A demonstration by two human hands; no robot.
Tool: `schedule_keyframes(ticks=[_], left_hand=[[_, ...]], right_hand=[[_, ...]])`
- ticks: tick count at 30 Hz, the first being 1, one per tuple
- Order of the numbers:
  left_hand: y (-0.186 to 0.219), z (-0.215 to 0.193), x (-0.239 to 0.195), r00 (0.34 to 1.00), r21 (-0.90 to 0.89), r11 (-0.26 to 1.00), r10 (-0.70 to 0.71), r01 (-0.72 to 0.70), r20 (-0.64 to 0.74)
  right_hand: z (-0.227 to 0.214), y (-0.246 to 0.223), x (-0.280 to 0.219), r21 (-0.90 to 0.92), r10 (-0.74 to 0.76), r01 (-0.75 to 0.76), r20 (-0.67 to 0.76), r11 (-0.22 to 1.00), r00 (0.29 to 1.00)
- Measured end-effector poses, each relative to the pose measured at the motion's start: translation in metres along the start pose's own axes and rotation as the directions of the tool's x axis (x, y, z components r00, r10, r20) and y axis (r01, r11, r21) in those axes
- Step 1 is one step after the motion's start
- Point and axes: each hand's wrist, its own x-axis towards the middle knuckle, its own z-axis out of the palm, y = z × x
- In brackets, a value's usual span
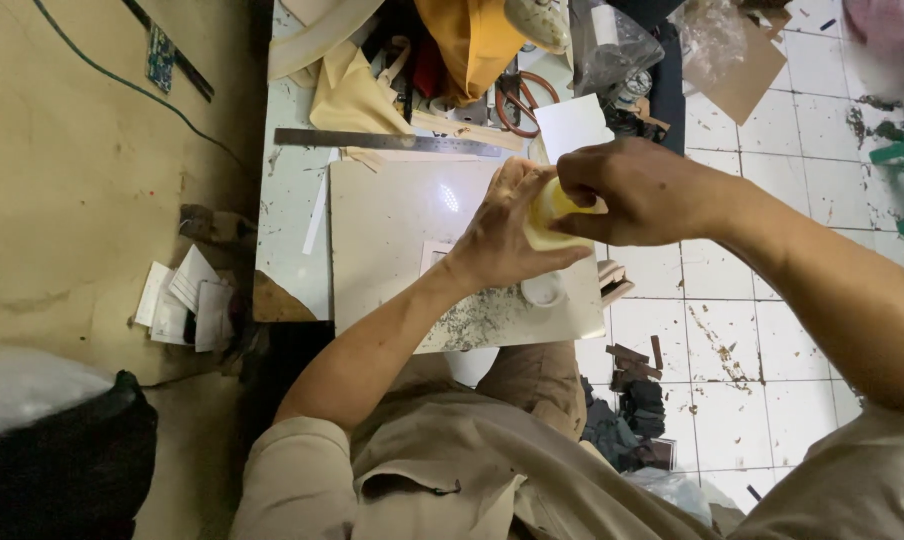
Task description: The person handles small rectangular paper frames with central cutouts, aligns them, and applies a yellow liquid from a bottle using a thin stick. They repeatedly dip the stick into the bottle and apply the liquid to the frame edges while holding the frame steady.
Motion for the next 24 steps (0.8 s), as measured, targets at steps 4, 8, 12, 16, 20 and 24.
schedule_keyframes(ticks=[4,8,12,16,20,24], left_hand=[[-0.003,0.001,-0.002,0.999,0.001,0.999,0.040,-0.040,0.007],[-0.005,0.002,-0.001,0.999,-0.001,0.999,0.043,-0.043,0.013],[-0.002,0.001,0.001,1.000,-0.002,1.000,0.023,-0.023,-0.005],[-0.007,0.000,-0.001,1.000,0.002,1.000,0.020,-0.020,-0.001],[-0.002,0.001,0.000,1.000,-0.005,1.000,0.007,-0.007,-0.004],[0.003,0.000,0.001,1.000,0.004,1.000,0.003,-0.003,-0.003]], right_hand=[[0.006,0.001,-0.004,-0.074,-0.012,0.009,-0.029,0.997,1.000],[0.001,0.002,0.001,-0.041,0.010,-0.010,0.003,0.999,1.000],[-0.009,0.001,0.007,0.041,0.040,-0.042,0.043,0.998,0.998],[-0.014,0.001,0.012,0.060,0.073,-0.078,0.081,0.995,0.994],[0.001,0.003,0.002,-0.058,0.017,-0.015,0.035,0.998,0.999],[0.004,0.001,-0.005,-0.107,-0.021,0.015,-0.056,0.994,0.998]])
